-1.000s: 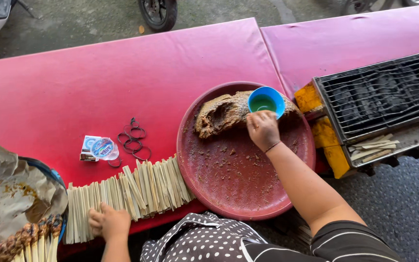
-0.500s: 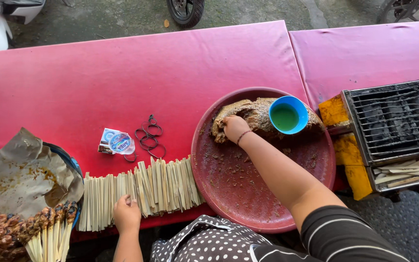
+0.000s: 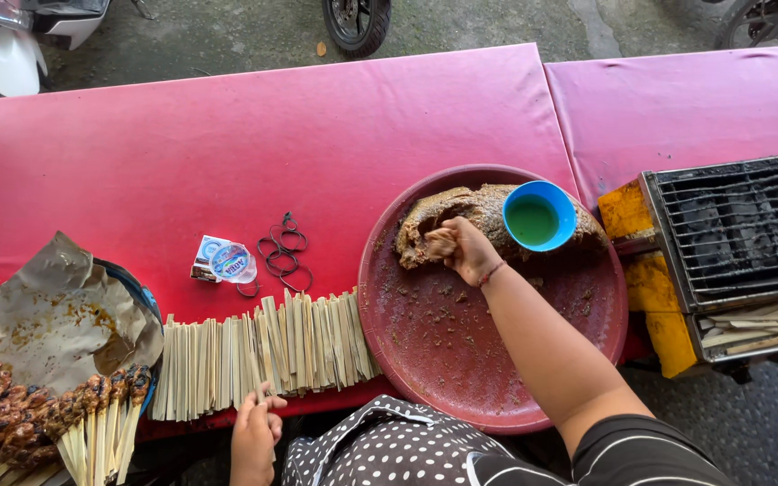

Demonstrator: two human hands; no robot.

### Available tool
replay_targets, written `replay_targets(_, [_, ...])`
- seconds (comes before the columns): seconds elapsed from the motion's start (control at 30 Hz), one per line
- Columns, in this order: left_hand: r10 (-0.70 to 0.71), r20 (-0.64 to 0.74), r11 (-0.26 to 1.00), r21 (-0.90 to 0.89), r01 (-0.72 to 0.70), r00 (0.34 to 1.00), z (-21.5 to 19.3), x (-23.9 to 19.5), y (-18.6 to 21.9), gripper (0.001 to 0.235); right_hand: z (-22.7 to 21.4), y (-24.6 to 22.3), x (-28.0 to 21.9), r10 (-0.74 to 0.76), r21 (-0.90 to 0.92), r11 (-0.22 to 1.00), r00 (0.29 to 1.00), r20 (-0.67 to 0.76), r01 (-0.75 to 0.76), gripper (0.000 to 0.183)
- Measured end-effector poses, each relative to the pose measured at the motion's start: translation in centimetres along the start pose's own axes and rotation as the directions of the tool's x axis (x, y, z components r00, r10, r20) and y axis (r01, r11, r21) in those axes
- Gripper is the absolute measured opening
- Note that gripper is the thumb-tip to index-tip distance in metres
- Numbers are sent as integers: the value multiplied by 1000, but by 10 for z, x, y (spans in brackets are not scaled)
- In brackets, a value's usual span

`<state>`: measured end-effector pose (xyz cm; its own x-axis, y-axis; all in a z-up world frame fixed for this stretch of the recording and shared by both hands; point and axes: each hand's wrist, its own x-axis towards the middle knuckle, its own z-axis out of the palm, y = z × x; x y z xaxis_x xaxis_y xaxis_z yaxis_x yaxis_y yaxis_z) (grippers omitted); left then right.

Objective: The person takes portions of seasoned meat from a large red tray and molds them onto flat wooden skewers. They repeatedly pick up a skewer, shape the meat around it, and place the finished skewer onto a nearby tray. The process continues throughout the clip.

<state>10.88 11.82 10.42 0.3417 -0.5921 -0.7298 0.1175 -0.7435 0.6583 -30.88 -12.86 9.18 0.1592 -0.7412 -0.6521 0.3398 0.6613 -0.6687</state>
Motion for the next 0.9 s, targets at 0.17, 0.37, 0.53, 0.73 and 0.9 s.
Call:
replay_targets(0.17, [16, 185, 985, -170, 16, 983, 32, -22, 23, 50, -26, 42, -7, 107, 462, 887, 971, -215, 4, 36])
replay_targets(0.37, [28, 469, 999, 23, -43, 883, 98, -72, 82, 36, 23, 73, -59, -14, 329, 944, 998, -60, 33, 22])
replay_targets(0.53, [-65, 818, 978, 165, -125, 572, 137, -104, 89, 36, 63, 59, -117, -26, 508, 849, 948, 316, -146, 58])
replay_targets(0.73, [-162, 774, 987, 113, 118, 612, 167, -96, 66, 38, 81, 39, -138, -151, 613, 790, 958, 243, -31, 43])
replay_targets(0.9, [-73, 711, 996, 16, 89, 699, 176, -85, 46, 28, 83, 37, -151, -255, 594, 801, 941, 225, 75, 50])
